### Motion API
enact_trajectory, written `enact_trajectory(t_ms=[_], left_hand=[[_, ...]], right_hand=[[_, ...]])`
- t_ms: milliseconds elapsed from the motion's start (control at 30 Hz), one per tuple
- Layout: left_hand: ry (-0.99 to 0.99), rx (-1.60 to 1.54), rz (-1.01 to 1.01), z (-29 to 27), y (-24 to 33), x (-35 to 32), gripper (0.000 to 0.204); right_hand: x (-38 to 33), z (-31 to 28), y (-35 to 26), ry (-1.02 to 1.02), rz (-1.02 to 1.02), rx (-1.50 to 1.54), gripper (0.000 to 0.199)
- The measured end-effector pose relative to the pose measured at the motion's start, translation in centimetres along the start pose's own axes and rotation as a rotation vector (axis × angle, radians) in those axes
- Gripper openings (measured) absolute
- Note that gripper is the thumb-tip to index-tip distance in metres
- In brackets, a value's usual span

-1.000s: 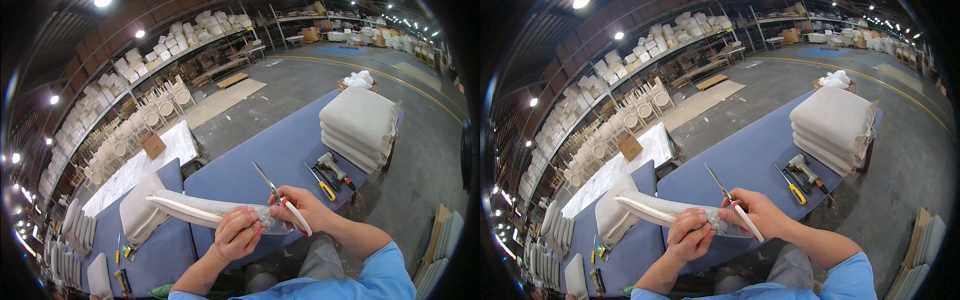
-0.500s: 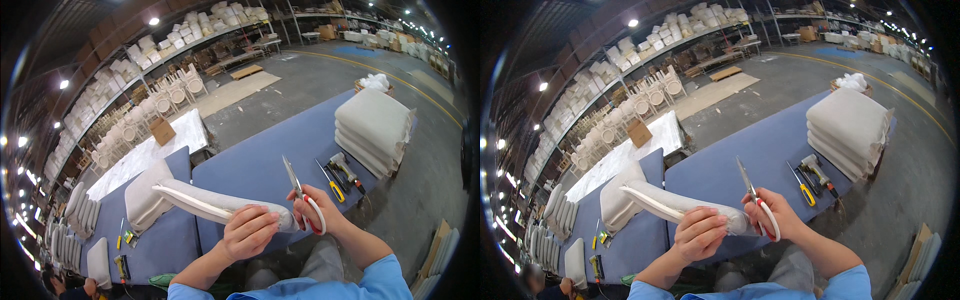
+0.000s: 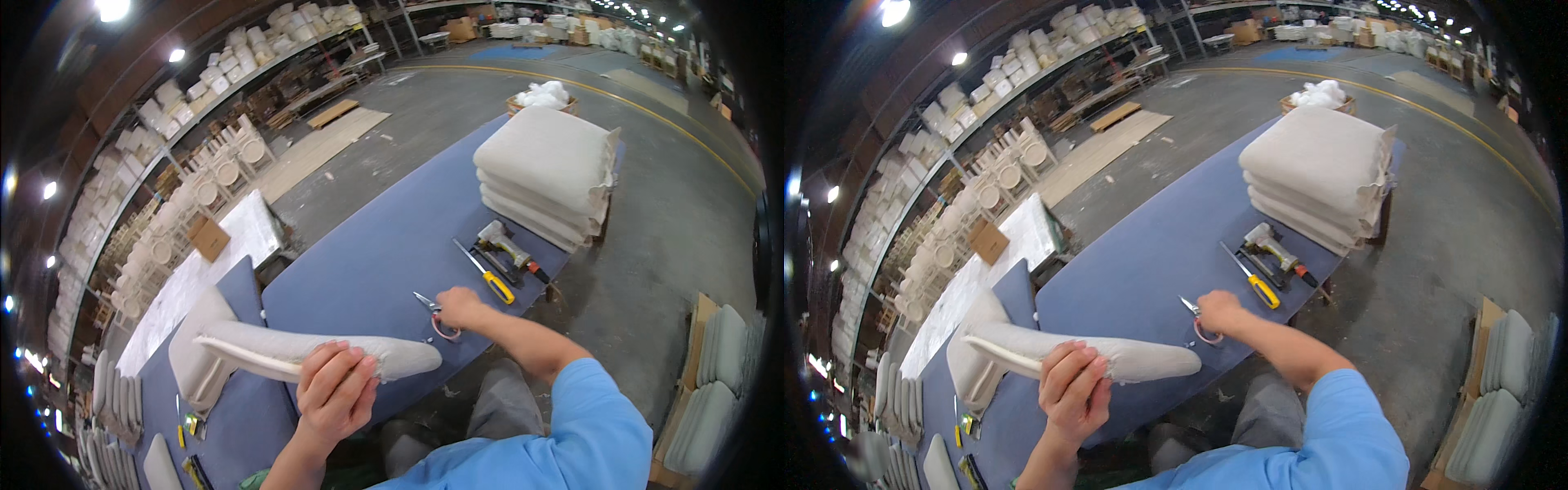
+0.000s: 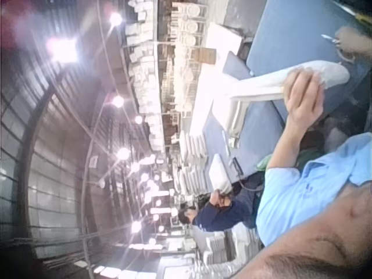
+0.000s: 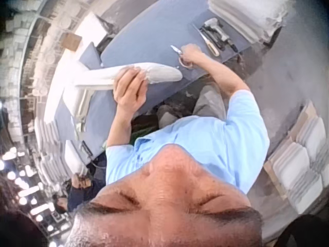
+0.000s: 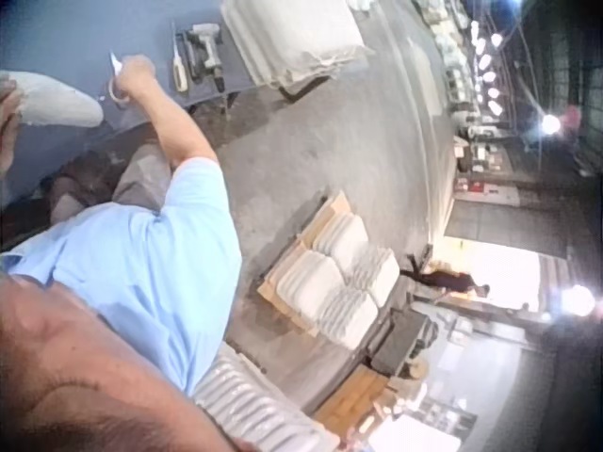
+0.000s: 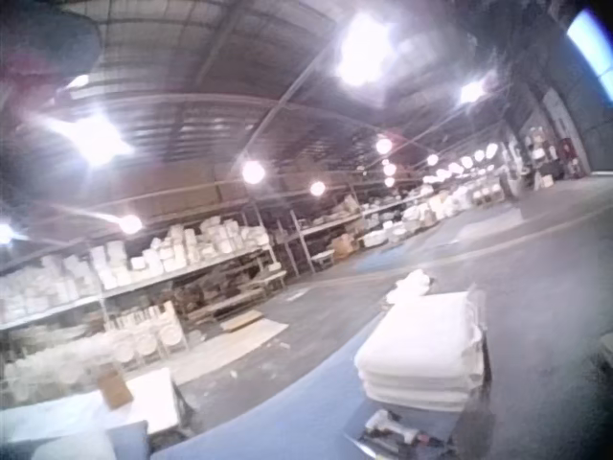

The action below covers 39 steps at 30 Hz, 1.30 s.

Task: The person trims excess fabric from a cushion cover using scissors. They carefully cut along the edges and corners, then use a screwdriver to pull out loose threads. Another person in a green shirt briefly assists by handing over a cushion.

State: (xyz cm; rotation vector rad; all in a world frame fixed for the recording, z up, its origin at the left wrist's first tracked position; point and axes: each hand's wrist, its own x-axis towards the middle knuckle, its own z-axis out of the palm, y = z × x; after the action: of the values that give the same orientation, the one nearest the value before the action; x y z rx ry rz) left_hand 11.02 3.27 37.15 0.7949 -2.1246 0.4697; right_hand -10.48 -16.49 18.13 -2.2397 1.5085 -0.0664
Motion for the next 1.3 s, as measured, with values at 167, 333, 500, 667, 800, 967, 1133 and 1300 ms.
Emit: enact_trajectory(t_ms=[167,333,500,667,800,967,1133,1300], left_hand=[[0.069,-0.05,0.038,0.7,-0.3,-0.2,0.022],[0.146,-0.041,0.04,0.9,-0.4,-1.4,0.021],[0.128,0.237,-0.111,-0.1,0.0,-0.8,0.045],[0.129,0.277,-0.225,1.3,-1.2,-0.1,0.072],[0.148,0.2,-0.21,1.8,-3.4,-0.3,0.074],[0.208,0.119,-0.177,3.8,-4.5,1.0,0.074],[0.245,0.096,-0.159,4.8,-5.1,1.1,0.075],[0.262,0.072,-0.15,4.6,-5.7,0.8,0.073]], right_hand=[[0.1,-3.1,8.2,0.263,0.197,-0.124,0.036],[-0.1,-1.7,11.1,0.211,0.271,-0.256,0.031],[-1.2,-3.2,10.6,0.136,0.363,-0.065,0.028],[-5.3,-8.2,6.8,0.346,-0.048,1.079,0.033],[-11.0,-17.0,-4.0,0.308,-0.571,1.364,0.027],[-15.2,-20.7,-9.4,0.218,-0.756,1.097,0.024],[-17.1,-23.9,-11.7,0.444,-0.819,0.965,0.023],[-16.5,-23.5,-12.9,0.598,-0.973,0.645,0.028]])
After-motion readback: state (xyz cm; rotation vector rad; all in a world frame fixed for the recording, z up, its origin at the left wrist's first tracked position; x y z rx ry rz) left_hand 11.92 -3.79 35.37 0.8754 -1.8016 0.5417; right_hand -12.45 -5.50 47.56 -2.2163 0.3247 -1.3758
